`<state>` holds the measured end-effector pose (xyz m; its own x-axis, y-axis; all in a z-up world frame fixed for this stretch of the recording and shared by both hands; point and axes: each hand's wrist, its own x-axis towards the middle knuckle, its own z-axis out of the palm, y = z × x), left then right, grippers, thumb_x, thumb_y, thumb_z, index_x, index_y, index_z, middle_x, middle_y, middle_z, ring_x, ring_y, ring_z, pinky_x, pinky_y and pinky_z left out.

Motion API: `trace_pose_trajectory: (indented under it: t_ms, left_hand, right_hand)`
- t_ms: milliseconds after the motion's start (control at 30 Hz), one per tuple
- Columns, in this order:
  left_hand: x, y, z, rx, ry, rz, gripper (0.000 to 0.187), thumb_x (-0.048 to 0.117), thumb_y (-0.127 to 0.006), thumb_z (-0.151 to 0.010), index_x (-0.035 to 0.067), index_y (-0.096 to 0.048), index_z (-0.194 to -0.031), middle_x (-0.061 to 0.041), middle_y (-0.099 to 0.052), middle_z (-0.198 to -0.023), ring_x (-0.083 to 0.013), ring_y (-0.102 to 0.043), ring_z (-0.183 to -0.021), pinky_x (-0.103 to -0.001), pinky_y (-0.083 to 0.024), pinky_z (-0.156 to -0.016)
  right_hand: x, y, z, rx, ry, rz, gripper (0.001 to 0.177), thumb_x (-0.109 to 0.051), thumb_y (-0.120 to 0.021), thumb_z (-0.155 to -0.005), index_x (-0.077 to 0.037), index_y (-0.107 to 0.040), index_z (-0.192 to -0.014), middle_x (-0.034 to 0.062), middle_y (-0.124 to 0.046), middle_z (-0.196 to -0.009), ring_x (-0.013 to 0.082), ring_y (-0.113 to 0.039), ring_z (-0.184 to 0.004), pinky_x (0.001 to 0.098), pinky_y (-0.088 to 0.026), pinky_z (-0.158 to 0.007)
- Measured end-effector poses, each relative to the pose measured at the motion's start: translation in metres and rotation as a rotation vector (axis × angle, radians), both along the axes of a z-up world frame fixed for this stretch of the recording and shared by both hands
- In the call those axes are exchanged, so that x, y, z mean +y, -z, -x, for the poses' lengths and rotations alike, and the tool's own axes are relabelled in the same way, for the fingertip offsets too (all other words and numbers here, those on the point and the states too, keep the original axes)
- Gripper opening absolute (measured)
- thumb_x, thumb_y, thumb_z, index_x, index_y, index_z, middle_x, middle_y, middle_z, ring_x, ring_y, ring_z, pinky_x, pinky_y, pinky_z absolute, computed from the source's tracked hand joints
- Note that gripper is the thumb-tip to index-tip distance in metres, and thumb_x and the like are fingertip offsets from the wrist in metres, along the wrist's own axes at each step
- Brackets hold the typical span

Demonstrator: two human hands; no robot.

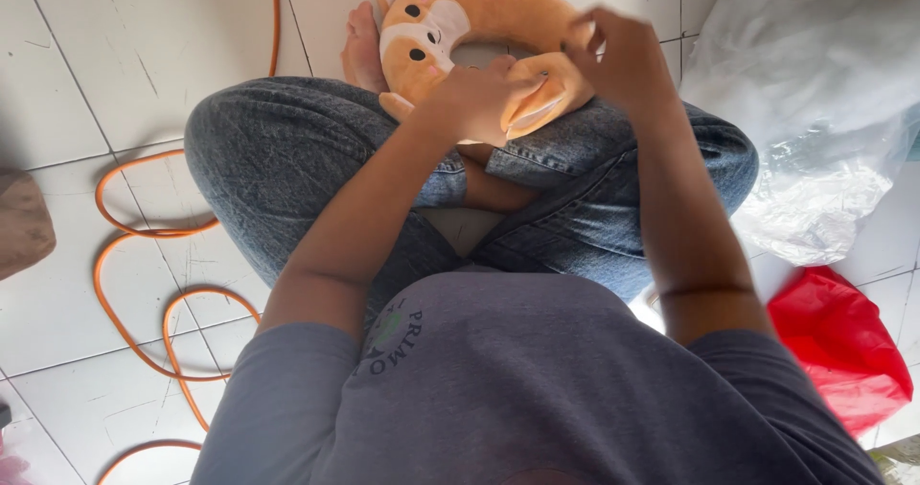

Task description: Hand-sewing a seam on a fox-shaped plush neck pillow to finish its assembly.

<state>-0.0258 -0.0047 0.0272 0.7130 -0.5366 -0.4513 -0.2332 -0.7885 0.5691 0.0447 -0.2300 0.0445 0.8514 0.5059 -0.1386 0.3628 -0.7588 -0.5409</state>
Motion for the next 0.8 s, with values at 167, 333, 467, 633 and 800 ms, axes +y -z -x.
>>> trace_pose_trajectory:
  t_ms: [167,333,467,633,800]
  left_hand:
    - [0.015,0.004,-0.014,0.061,-0.149,0.246,0.075,0.038,-0.074,-0.085,0.022,-0.046,-0.153,-0.015,-0.044,-0.142,-0.0375,-0.045,-0.124,-0.048,-0.040,-0.096]
    - [0.021,0.030,-0.030,-0.162,-0.366,0.361,0.061,0.029,-0.069,-0.097,0.011,-0.047,-0.151,-0.015,-0.046,-0.153,-0.0318,-0.045,-0.141,-0.049,-0.038,-0.109]
    - [0.025,0.052,-0.044,-0.449,-0.513,0.380,0.049,0.022,-0.071,-0.099,0.004,-0.055,-0.141,-0.014,-0.061,-0.132,-0.0328,-0.061,-0.120,-0.046,-0.052,-0.092]
    - [0.017,0.055,-0.047,-0.526,-0.717,0.450,0.061,0.014,-0.071,-0.104,0.024,-0.039,-0.155,-0.007,-0.048,-0.157,-0.0305,-0.072,-0.109,-0.040,-0.051,-0.063]
    - [0.012,0.068,-0.049,-0.730,-0.718,0.260,0.097,0.026,-0.097,-0.097,0.024,-0.025,-0.162,-0.014,-0.025,-0.165,-0.0450,-0.054,-0.142,-0.050,-0.061,-0.100]
  right_hand:
    - [0.033,0.054,-0.068,0.364,0.171,0.276,0.046,-0.035,-0.064,-0.103,-0.022,-0.052,-0.145,0.0124,-0.042,-0.138,0.0293,-0.057,-0.097,0.0450,-0.047,-0.084]
    - [0.029,0.141,-0.102,0.225,0.152,0.110,0.049,-0.031,-0.066,-0.109,-0.013,-0.053,-0.152,0.0163,-0.019,-0.159,0.0377,-0.056,-0.131,0.0448,-0.054,-0.094]
    - [0.023,0.163,-0.119,-0.041,0.116,0.051,0.042,-0.028,-0.071,-0.101,0.002,-0.061,-0.130,0.0146,-0.060,-0.131,0.0339,-0.058,-0.118,0.0434,-0.046,-0.096]
    - [0.046,0.101,-0.102,-0.134,0.271,-0.386,0.044,-0.007,-0.085,-0.093,-0.015,-0.046,-0.076,-0.0054,-0.044,-0.068,0.0081,-0.038,-0.064,0.0250,-0.041,-0.056]
    - [0.074,0.039,-0.063,-0.037,-0.052,-0.669,0.017,0.011,-0.064,-0.091,-0.001,-0.076,-0.093,0.0096,-0.078,-0.088,0.0152,-0.074,-0.083,0.0256,-0.061,-0.073]
